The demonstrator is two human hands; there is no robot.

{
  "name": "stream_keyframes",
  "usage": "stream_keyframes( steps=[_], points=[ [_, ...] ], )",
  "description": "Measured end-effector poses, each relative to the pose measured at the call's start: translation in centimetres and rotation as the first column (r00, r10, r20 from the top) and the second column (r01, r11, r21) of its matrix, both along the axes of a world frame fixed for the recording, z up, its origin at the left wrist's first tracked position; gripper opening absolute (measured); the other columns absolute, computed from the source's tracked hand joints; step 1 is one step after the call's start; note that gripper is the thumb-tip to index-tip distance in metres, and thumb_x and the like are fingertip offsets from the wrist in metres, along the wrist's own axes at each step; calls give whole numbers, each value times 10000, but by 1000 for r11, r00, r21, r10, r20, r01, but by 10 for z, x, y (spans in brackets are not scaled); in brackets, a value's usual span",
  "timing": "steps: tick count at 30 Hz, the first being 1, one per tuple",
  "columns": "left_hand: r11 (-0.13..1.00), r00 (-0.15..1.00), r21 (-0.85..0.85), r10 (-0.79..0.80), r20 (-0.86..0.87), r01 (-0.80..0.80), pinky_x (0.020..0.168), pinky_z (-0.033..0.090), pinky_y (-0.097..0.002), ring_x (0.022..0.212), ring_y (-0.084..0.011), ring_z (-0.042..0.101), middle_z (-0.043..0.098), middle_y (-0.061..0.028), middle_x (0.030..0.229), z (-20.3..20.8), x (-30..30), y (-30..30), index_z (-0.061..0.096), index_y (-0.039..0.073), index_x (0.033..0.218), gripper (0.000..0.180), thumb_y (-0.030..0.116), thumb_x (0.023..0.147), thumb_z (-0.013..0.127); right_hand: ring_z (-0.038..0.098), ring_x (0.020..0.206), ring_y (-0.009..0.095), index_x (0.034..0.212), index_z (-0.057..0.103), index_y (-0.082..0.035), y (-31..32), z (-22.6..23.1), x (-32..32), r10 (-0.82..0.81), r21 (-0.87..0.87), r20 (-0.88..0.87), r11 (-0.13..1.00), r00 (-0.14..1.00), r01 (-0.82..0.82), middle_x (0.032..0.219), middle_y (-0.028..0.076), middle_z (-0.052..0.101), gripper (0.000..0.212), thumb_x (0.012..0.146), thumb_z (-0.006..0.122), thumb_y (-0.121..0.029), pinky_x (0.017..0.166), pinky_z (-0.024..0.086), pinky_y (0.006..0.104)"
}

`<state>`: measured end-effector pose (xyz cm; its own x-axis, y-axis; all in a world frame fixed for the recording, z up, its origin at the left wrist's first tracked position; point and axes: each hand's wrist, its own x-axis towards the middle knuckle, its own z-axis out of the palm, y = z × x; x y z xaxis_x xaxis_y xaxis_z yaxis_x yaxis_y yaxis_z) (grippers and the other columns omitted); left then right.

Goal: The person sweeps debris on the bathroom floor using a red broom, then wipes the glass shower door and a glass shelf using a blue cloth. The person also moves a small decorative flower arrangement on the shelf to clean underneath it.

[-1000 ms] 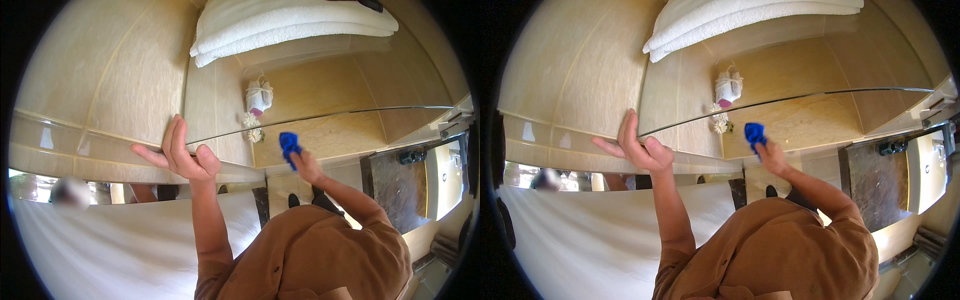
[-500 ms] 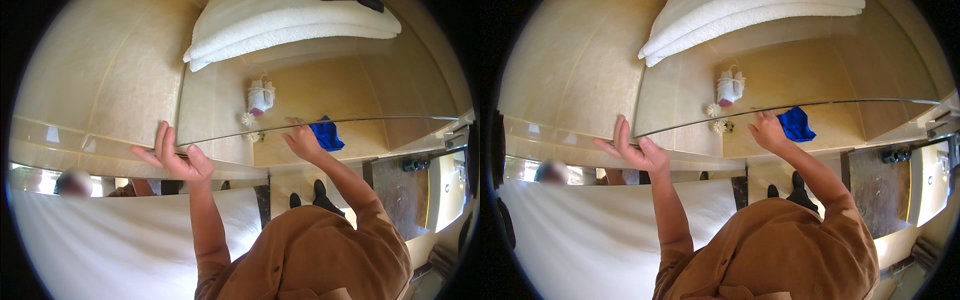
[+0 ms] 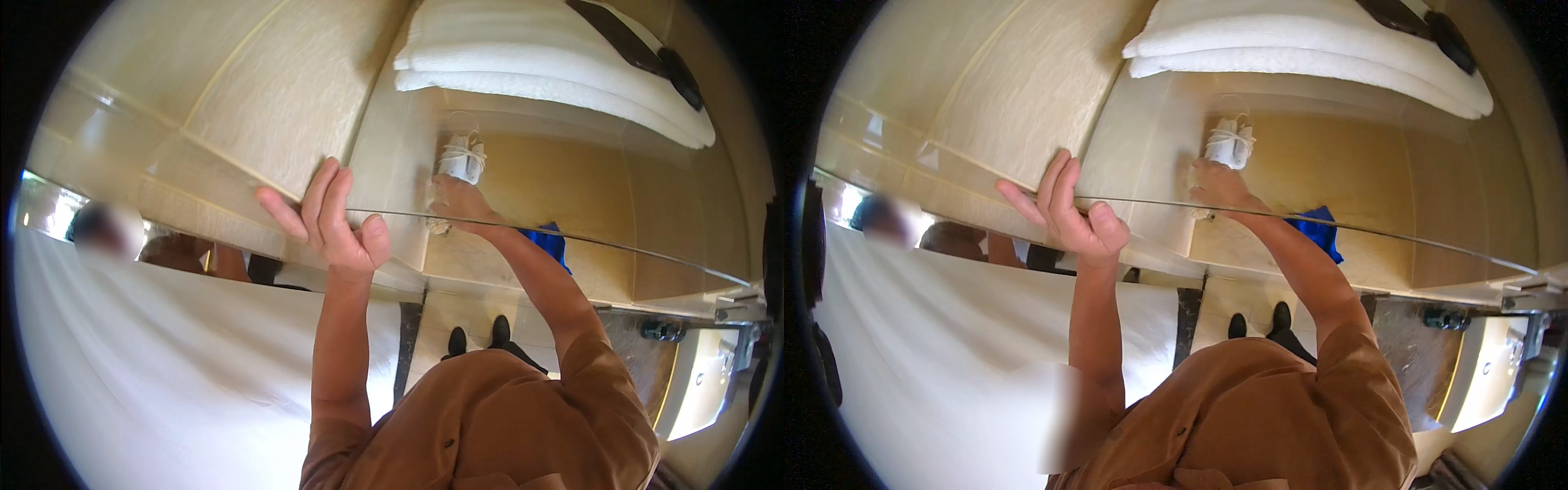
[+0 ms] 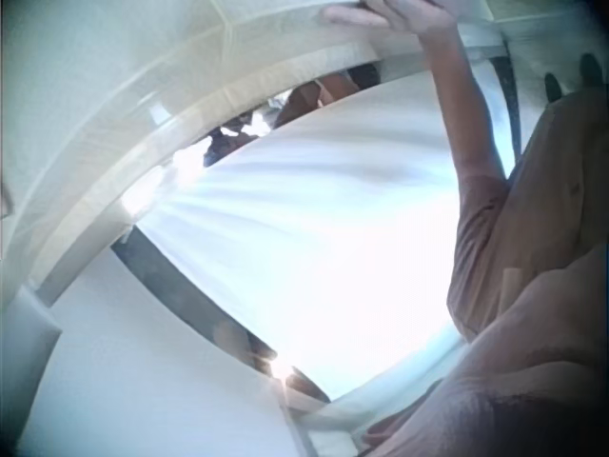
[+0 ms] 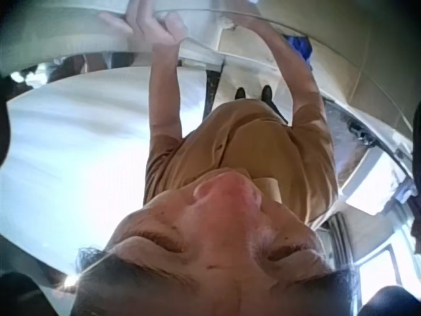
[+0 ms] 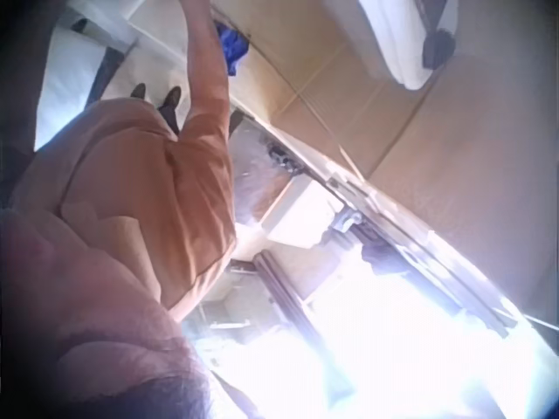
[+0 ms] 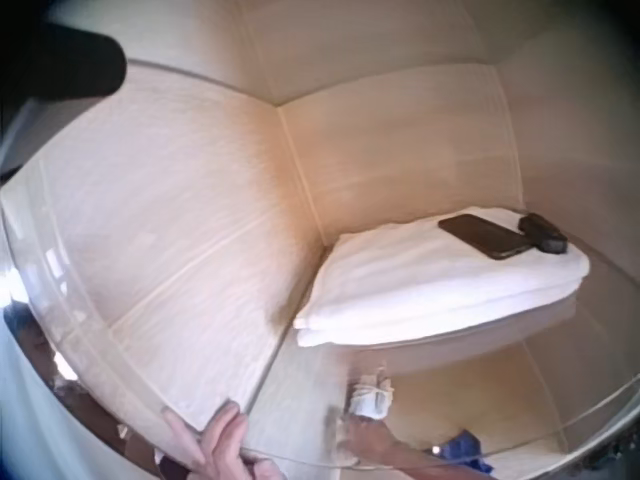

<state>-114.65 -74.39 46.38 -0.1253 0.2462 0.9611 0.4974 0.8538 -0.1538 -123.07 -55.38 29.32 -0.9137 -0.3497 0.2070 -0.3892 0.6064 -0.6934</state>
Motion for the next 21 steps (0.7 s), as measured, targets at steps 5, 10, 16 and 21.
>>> stream_keyframes(
  steps=[5,10,16,21],
  points=[
    [994,996,73,-87,20,86,1232,99,-589,1527,-490,137,674,-185,1235,-9,-3,-4,642,-26,1179,493,407,1039,451,672,1052,399,1217,604,3,-2,0,-3,-29,-134,-15,991,999,27,1163,232,682,408,871,670,-202,904,542,470],
    [994,997,74,-82,9,82,1233,86,-593,1526,-495,149,679,-174,1232,-11,-4,-5,644,-16,1178,496,412,1034,438,689,998,386,1187,640,-35,-4,10,0,-105,-165,-18,981,994,101,1069,205,715,354,876,702,-192,865,555,444],
    [996,997,62,-68,-41,70,1246,69,-573,1469,-448,296,699,-180,1153,-7,-5,-4,633,-13,1172,498,414,1038,416,704,941,339,1167,664,-40,-2,26,5,-171,-246,-115,959,979,139,1048,201,718,342,862,738,-175,835,561,398],
    [994,997,76,-74,-7,74,1242,61,-587,1515,-469,202,701,-157,1185,-8,-3,-5,660,-1,1151,498,420,1033,424,708,910,290,1191,662,-18,9,22,3,-324,-392,-189,890,927,231,1025,186,721,373,856,762,-147,822,553,375]
  ],
)
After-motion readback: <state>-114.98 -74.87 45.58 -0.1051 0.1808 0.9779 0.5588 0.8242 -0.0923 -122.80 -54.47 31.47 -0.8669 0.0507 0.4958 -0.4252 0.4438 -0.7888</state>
